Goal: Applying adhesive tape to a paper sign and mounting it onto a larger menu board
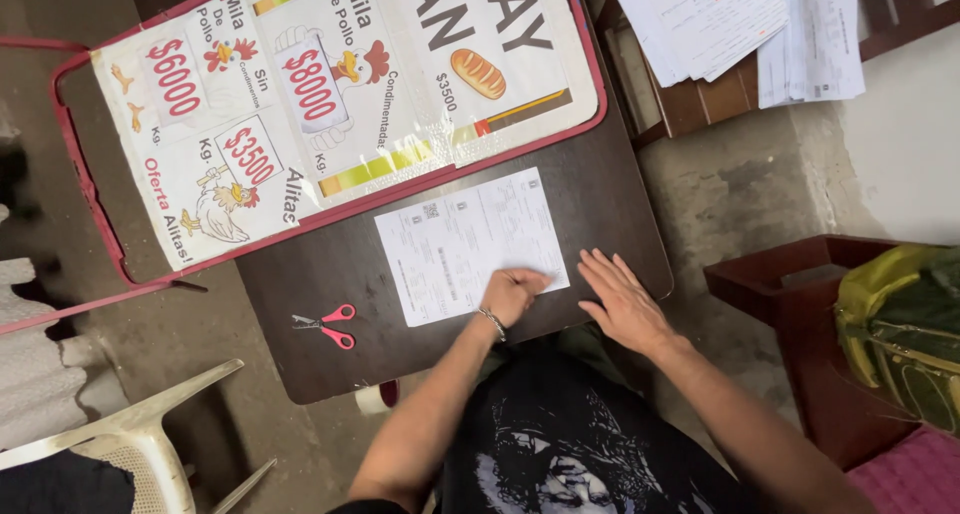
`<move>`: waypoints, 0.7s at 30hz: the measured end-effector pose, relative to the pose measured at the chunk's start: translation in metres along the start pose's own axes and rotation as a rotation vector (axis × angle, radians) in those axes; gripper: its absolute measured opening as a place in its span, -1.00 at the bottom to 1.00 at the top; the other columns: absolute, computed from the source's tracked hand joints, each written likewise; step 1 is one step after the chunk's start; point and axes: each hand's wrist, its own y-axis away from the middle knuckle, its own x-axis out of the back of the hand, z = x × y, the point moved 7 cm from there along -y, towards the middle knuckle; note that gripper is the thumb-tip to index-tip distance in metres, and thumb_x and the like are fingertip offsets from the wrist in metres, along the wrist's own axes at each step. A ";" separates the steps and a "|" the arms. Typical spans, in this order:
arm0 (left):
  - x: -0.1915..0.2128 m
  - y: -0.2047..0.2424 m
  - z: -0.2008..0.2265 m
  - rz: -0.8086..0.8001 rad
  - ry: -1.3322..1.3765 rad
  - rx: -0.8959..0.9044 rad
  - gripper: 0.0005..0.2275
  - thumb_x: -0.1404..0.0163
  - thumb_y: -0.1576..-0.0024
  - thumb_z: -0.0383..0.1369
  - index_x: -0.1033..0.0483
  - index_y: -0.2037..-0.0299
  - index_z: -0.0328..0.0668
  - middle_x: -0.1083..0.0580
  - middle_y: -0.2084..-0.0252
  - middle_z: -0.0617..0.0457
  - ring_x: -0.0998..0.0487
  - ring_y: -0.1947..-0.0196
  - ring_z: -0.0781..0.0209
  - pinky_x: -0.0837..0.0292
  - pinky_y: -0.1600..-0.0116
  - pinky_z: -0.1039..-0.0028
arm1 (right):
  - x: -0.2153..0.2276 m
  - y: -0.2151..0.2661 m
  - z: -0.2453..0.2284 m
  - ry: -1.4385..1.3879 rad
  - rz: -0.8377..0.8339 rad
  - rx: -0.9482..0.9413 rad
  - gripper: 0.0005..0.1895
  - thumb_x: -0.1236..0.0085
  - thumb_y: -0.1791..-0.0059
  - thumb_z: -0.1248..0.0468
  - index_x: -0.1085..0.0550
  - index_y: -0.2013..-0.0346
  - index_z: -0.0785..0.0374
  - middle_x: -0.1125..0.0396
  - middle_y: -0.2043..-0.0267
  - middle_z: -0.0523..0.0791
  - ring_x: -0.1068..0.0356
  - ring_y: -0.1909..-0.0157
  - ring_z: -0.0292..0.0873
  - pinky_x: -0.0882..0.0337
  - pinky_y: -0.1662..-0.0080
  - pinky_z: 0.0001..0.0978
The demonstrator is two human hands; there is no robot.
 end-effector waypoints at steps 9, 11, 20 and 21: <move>-0.013 -0.034 -0.045 0.029 -0.122 0.067 -0.85 -0.28 -0.02 -0.25 -0.72 0.28 -0.07 -0.46 0.67 0.04 -0.46 0.59 0.36 -0.29 0.44 0.66 | -0.011 0.007 0.006 0.131 -0.153 0.052 -0.22 -0.05 -0.05 -0.07 -0.10 -0.48 0.14 0.15 -0.60 -0.05 0.24 -0.60 -0.01 0.30 -0.52 -0.04; -0.013 -0.035 -0.047 0.040 -0.131 0.076 -0.84 -0.27 -0.02 -0.23 -0.73 0.27 -0.04 -0.47 0.66 0.04 -0.47 0.58 0.36 -0.31 0.43 0.65 | -0.013 0.007 0.007 0.146 -0.170 0.059 -0.20 -0.03 -0.05 -0.10 -0.07 -0.50 0.12 0.18 -0.60 -0.06 0.26 -0.60 -0.01 0.32 -0.52 -0.03; -0.016 -0.033 -0.047 0.103 -0.211 0.110 -0.83 -0.25 0.02 -0.18 -0.74 0.29 0.06 -0.55 0.57 0.02 -0.57 0.44 0.25 -0.44 0.30 0.55 | -0.026 0.009 0.008 0.290 -0.215 0.099 -0.12 0.05 -0.03 -0.25 0.03 -0.55 -0.06 0.27 -0.61 -0.02 0.33 -0.60 0.09 0.35 -0.49 0.08; -0.015 -0.033 -0.048 0.114 -0.219 0.111 -0.83 -0.26 0.02 -0.16 -0.74 0.28 0.08 -0.57 0.54 0.02 -0.58 0.42 0.24 -0.45 0.28 0.52 | -0.026 0.008 0.006 0.301 -0.217 0.098 -0.11 0.05 -0.02 -0.27 0.04 -0.55 -0.08 0.27 -0.61 -0.01 0.33 -0.60 0.11 0.34 -0.49 0.10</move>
